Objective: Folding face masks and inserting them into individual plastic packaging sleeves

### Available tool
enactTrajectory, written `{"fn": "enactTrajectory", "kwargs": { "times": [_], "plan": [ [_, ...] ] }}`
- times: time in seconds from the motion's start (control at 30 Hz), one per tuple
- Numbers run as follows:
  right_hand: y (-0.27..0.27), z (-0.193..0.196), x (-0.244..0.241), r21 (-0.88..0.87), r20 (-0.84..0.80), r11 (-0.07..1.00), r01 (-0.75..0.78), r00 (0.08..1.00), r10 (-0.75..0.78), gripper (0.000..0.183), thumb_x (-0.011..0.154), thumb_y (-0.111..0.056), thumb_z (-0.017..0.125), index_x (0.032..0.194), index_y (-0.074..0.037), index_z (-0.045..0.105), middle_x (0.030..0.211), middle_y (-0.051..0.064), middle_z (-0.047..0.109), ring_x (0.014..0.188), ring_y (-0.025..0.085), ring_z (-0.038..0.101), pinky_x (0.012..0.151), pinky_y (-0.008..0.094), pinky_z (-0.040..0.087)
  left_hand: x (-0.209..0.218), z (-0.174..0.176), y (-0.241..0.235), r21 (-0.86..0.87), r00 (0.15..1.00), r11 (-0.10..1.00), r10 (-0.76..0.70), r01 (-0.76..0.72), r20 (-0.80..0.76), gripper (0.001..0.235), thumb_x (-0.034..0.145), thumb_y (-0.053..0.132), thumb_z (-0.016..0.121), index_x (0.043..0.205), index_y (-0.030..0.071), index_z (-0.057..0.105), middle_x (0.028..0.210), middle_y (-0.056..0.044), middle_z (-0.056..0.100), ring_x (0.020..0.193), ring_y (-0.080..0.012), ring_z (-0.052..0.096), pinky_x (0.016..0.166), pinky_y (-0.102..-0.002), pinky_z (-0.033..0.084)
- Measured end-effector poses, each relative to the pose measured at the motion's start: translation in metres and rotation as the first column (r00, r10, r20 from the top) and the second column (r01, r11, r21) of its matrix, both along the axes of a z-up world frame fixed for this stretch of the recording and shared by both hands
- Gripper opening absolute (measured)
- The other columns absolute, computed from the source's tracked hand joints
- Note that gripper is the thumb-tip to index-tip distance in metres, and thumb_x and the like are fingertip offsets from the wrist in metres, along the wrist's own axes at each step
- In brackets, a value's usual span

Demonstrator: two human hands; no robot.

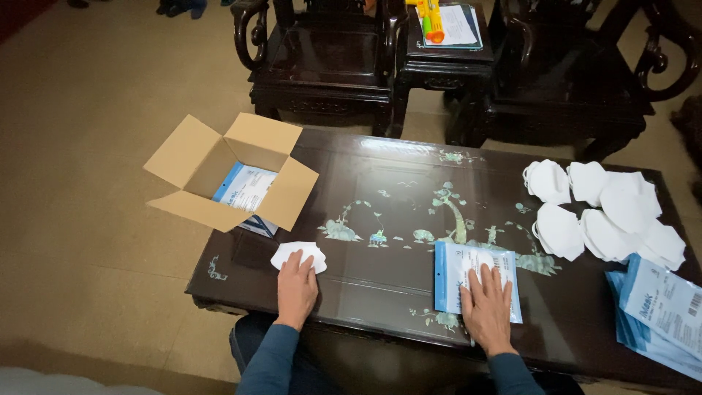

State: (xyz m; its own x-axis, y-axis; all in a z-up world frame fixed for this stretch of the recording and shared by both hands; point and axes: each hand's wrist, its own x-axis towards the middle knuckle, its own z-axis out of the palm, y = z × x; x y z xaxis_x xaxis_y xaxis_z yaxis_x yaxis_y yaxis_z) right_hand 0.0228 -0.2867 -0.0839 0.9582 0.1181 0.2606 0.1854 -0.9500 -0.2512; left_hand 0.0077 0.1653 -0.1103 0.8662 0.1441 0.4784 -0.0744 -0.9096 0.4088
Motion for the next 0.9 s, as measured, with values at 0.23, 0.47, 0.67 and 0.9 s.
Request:
{"fn": "enactTrajectory", "kwargs": {
  "times": [0.23, 0.47, 0.67, 0.9],
  "plan": [
    [-0.001, -0.001, -0.001, 0.004, 0.010, 1.000, -0.008, 1.000, 0.008, 0.054, 0.103, -0.040, 0.044, 0.151, -0.015, 0.050, 0.168, 0.014, 0.034, 0.159, 0.037, 0.021, 0.128, 0.061, 0.009, 0.008, 0.020, 0.020, -0.081, 0.991, 0.995, -0.040, 0.051, 0.126, 0.028, 0.094, 0.003, 0.059, 0.119, 0.008, 0.072, 0.123, -0.010, 0.074, 0.116, -0.0271, 0.069, 0.089, -0.042, 0.051],
    [0.039, 0.056, -0.003, 0.266, 0.198, 0.960, -0.087, 0.980, 0.034, 0.067, 0.095, -0.038, 0.064, 0.152, -0.006, 0.049, 0.164, 0.017, 0.041, 0.156, 0.040, 0.030, 0.126, 0.064, 0.014, 0.003, 0.153, -0.027, -0.238, 0.950, 0.950, -0.129, 0.200, 0.285, 0.027, 0.097, 0.014, 0.071, 0.122, 0.004, 0.072, 0.099, -0.006, 0.075, 0.084, -0.0228, 0.067, 0.077, -0.037, 0.050],
    [0.108, 0.135, -0.004, 0.860, -0.407, 0.473, 0.191, 0.817, 0.408, 0.074, 0.089, -0.030, 0.069, 0.155, -0.010, 0.043, 0.147, 0.007, 0.066, 0.137, 0.022, 0.061, 0.115, 0.041, 0.049, 0.027, 0.158, -0.082, -0.786, 0.907, 0.606, -0.389, 0.122, -0.159, 0.052, 0.079, 0.026, 0.085, 0.128, 0.014, 0.074, 0.126, -0.007, 0.077, 0.117, -0.0170, 0.071, 0.107, -0.032, 0.056],
    [0.129, 0.038, 0.008, 0.874, -0.473, -0.008, 0.486, 0.854, 0.216, 0.040, 0.083, 0.007, 0.081, 0.117, 0.005, 0.061, 0.092, 0.022, 0.076, 0.075, 0.034, 0.077, 0.070, 0.047, 0.068, 0.020, 0.122, -0.133, -0.944, 0.900, 0.223, -0.311, -0.244, -0.306, 0.077, 0.094, 0.034, 0.077, 0.155, 0.005, 0.043, 0.130, -0.030, 0.067, 0.117, -0.0407, 0.069, 0.097, -0.049, 0.059]
  ]
}}
